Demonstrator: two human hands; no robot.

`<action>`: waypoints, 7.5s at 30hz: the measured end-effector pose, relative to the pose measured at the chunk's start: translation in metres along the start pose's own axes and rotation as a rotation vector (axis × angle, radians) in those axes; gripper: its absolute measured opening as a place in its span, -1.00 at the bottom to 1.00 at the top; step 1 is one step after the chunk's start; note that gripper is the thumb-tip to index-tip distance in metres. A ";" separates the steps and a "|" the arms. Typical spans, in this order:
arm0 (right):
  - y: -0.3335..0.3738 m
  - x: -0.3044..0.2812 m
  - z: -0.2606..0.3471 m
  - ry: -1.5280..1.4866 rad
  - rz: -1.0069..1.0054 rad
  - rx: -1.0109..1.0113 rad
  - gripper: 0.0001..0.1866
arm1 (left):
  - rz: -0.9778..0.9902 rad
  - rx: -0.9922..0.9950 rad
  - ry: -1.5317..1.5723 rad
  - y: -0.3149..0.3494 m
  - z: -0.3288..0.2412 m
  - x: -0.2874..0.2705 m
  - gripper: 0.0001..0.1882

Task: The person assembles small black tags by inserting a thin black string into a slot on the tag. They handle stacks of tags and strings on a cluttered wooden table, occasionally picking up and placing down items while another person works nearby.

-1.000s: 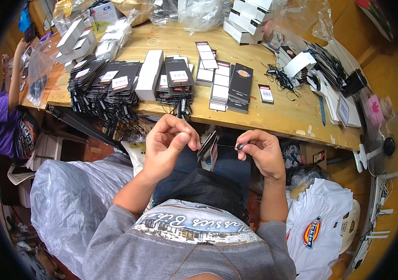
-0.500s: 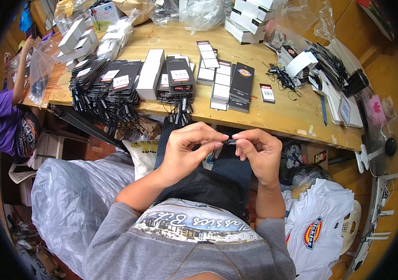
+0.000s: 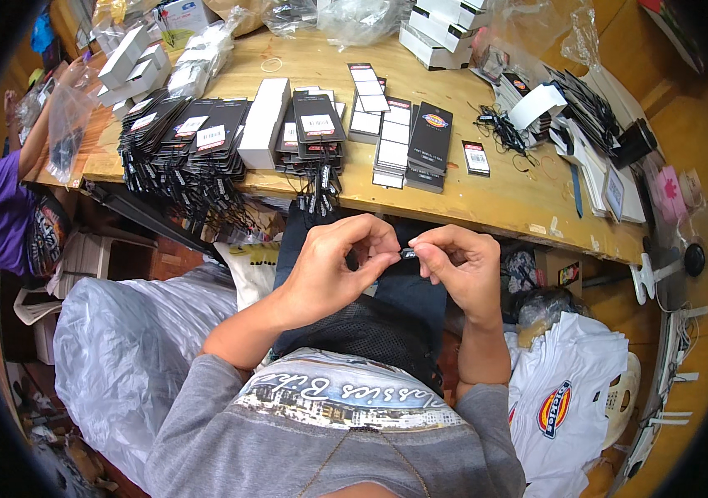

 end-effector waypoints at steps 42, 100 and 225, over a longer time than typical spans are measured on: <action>-0.030 -0.069 -0.022 0.928 -0.211 0.078 -0.92 | 0.363 -0.313 0.277 -0.025 0.069 0.099 -0.71; -0.155 -0.083 0.024 0.070 -0.029 -0.194 -0.87 | 0.015 -0.125 0.038 -0.196 0.009 -0.062 -0.89; -0.027 0.030 -0.001 -0.128 -0.120 -0.154 -0.88 | -0.485 0.496 -0.157 -0.003 0.016 0.000 -0.77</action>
Point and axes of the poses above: each hand's wrist, its own y-axis away from the middle knuckle, its own x-axis out of the palm, z = x × y, the point moved 2 cm from there along -y, towards the middle knuckle, and after that the axes turned 2 degrees about z, right-handed, at the moved point
